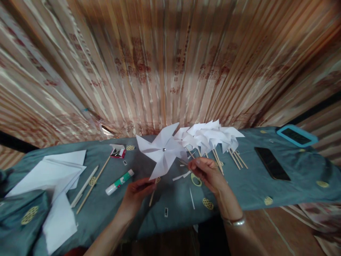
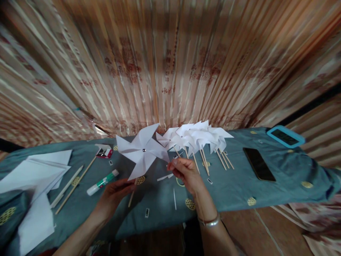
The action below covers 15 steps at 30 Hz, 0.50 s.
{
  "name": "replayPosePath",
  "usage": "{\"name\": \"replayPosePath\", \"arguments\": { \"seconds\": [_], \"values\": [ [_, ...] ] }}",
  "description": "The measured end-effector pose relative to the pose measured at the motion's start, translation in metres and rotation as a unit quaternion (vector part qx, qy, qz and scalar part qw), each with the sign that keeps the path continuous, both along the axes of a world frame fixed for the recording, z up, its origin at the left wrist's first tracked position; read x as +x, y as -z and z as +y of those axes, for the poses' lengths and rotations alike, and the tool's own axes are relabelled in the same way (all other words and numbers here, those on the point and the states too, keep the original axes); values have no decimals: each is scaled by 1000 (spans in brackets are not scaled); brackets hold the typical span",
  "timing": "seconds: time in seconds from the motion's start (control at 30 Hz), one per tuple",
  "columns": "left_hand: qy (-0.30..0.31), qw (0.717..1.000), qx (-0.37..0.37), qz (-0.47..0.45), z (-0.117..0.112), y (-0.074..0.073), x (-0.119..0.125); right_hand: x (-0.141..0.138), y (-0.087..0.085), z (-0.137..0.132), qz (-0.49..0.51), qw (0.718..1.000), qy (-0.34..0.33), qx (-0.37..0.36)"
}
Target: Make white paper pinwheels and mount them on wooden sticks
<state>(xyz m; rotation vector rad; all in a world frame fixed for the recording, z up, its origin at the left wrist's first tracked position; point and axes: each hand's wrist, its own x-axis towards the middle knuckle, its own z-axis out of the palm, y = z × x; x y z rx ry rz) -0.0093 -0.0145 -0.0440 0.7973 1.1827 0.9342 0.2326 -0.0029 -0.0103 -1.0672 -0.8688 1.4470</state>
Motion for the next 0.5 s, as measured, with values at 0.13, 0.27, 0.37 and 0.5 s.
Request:
{"name": "replayPosePath", "arguments": {
  "seconds": [0.13, 0.27, 0.37, 0.5],
  "values": [
    [13, 1000, -6, 7, -3, 0, 3, 14, 1, 3, -11, 999, 47, 20],
    [26, 999, -24, 12, -5, -3, 7, 19, 10, 9, -66, 988, 134, 45],
    [50, 998, -38, 23, -7, -5, 11, 17, 14, 12, -82, 988, 125, 36],
    [84, 995, -38, 34, -8, -6, 13, 12, 15, 13, -58, 995, 80, 7]
  ]
}}
